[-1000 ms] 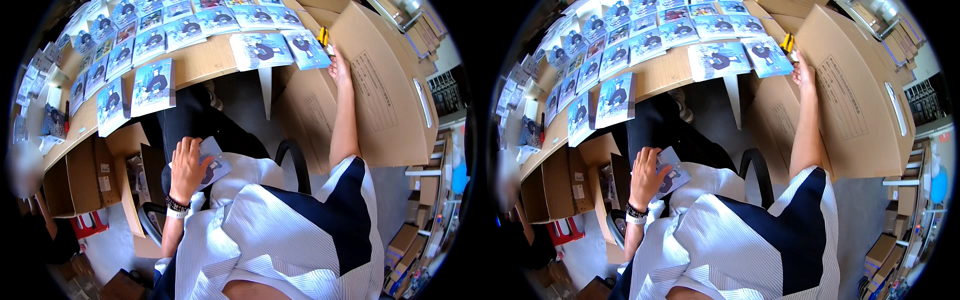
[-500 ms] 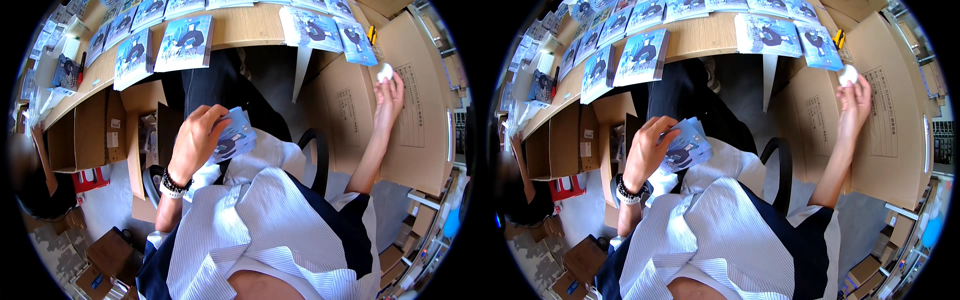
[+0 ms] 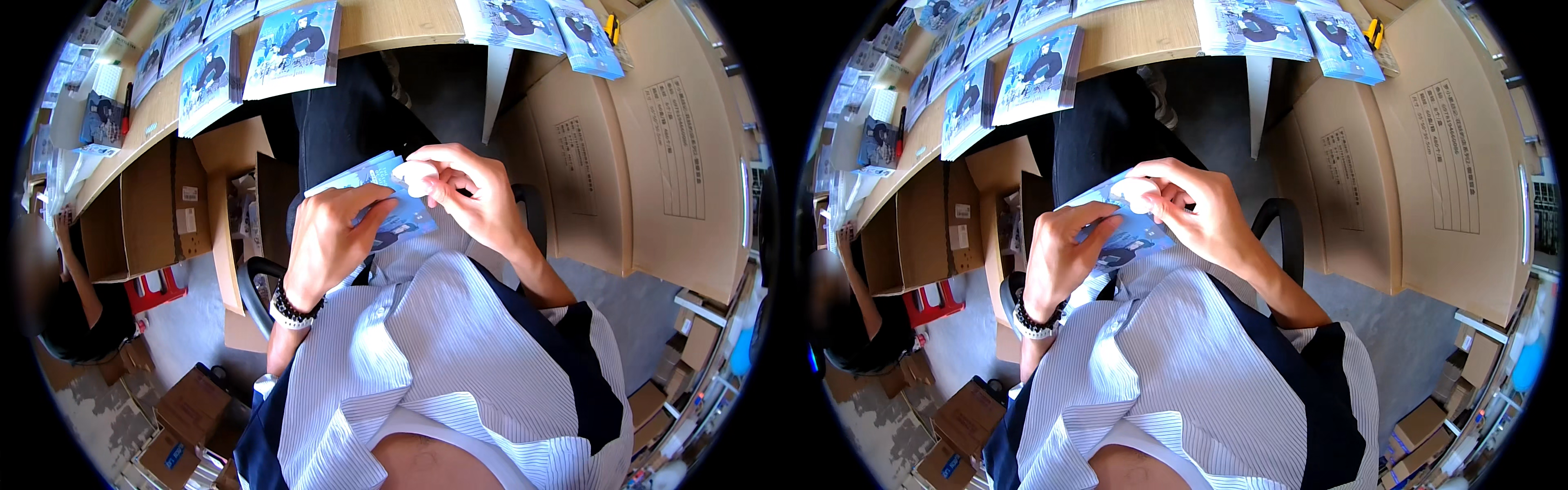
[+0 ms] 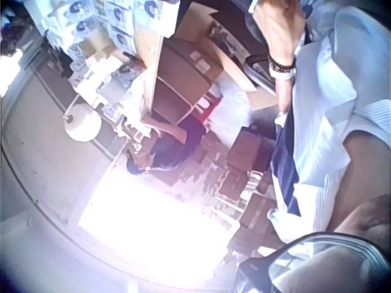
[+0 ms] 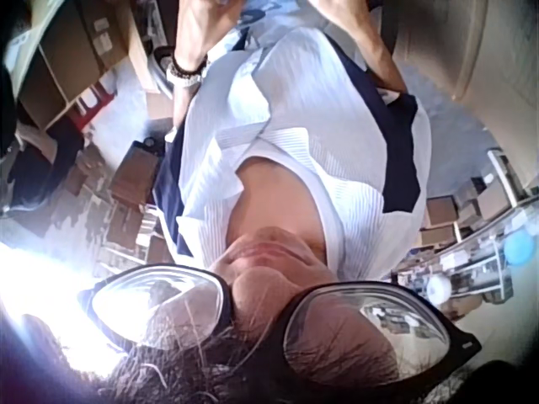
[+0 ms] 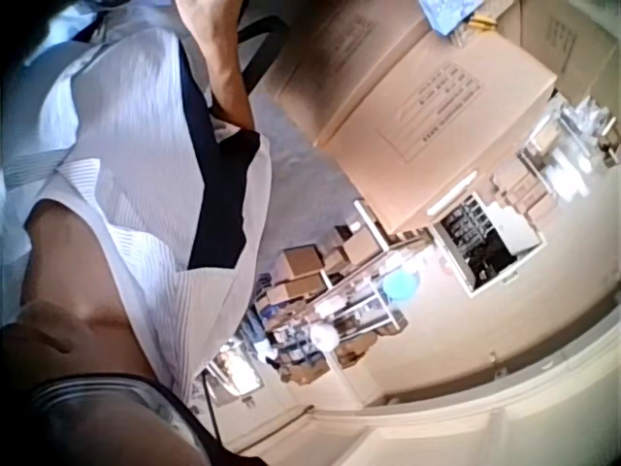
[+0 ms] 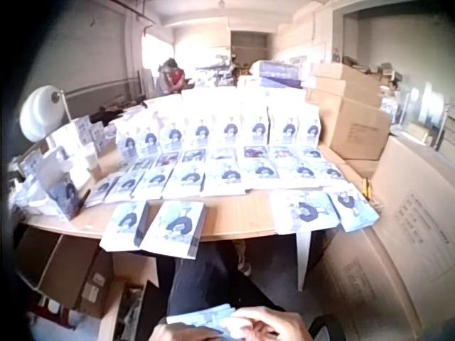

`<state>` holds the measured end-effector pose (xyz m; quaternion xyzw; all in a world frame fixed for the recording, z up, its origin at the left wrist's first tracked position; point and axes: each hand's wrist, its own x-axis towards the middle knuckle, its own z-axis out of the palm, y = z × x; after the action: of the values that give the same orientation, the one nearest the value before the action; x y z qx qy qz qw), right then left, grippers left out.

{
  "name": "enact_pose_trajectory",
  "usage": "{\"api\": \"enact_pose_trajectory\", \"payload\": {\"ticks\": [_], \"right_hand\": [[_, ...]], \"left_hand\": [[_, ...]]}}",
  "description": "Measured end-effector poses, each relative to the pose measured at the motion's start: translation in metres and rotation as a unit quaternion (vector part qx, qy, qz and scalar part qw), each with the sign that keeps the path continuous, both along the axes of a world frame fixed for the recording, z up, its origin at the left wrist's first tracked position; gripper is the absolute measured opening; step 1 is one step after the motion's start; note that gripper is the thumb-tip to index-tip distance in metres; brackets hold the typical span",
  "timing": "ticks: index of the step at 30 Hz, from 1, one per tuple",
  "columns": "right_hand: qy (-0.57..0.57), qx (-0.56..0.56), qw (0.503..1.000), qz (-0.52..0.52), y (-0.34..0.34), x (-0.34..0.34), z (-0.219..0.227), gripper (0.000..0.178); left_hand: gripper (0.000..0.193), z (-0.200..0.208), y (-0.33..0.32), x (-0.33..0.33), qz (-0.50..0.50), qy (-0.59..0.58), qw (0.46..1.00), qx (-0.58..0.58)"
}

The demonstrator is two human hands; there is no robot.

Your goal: The person sits at a desk and wipes the surface of small blue cards with a white cloth. They handle the cards one by one, wiping each side before placing them into a stack on the table. The person repeats this process for multiple cards throughout the clip.

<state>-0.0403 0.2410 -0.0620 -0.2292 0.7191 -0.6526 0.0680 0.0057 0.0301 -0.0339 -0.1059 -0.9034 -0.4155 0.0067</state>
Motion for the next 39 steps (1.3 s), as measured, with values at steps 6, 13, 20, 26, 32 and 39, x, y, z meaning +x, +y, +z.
{"api": "enact_pose_trajectory", "payload": {"ticks": [6,13,20,26,32,39], "right_hand": [[-0.016,0.043,0.999,-0.005,0.006,0.006,0.006,0.026],[-0.001,0.119,0.991,0.054,0.023,0.022,-0.013,0.021],[-0.062,0.123,0.989,-0.049,0.048,0.018,-0.034,0.027],[-0.106,0.096,0.989,-0.034,0.044,0.006,-0.049,0.028],[-0.154,0.053,0.986,-0.025,0.034,0.008,-0.062,0.03],[-0.16,0.026,0.985,-0.054,0.024,0.003,-0.075,0.028]], "left_hand": [[0.011,-0.012,0.0,0.001,0.046,-0.011,0.993,0.109],[0.014,-0.006,-0.06,-0.016,0.2,0.064,0.945,0.249],[0.013,0.05,-0.038,-0.002,0.065,0.017,0.998,0.006],[0.014,0.008,0.002,0.014,-0.084,-0.004,0.992,-0.09],[0.028,0.013,-0.005,0.006,-0.119,-0.131,0.977,-0.122],[0.057,-0.061,-0.001,-0.035,-0.038,0.054,0.964,-0.258]]}}
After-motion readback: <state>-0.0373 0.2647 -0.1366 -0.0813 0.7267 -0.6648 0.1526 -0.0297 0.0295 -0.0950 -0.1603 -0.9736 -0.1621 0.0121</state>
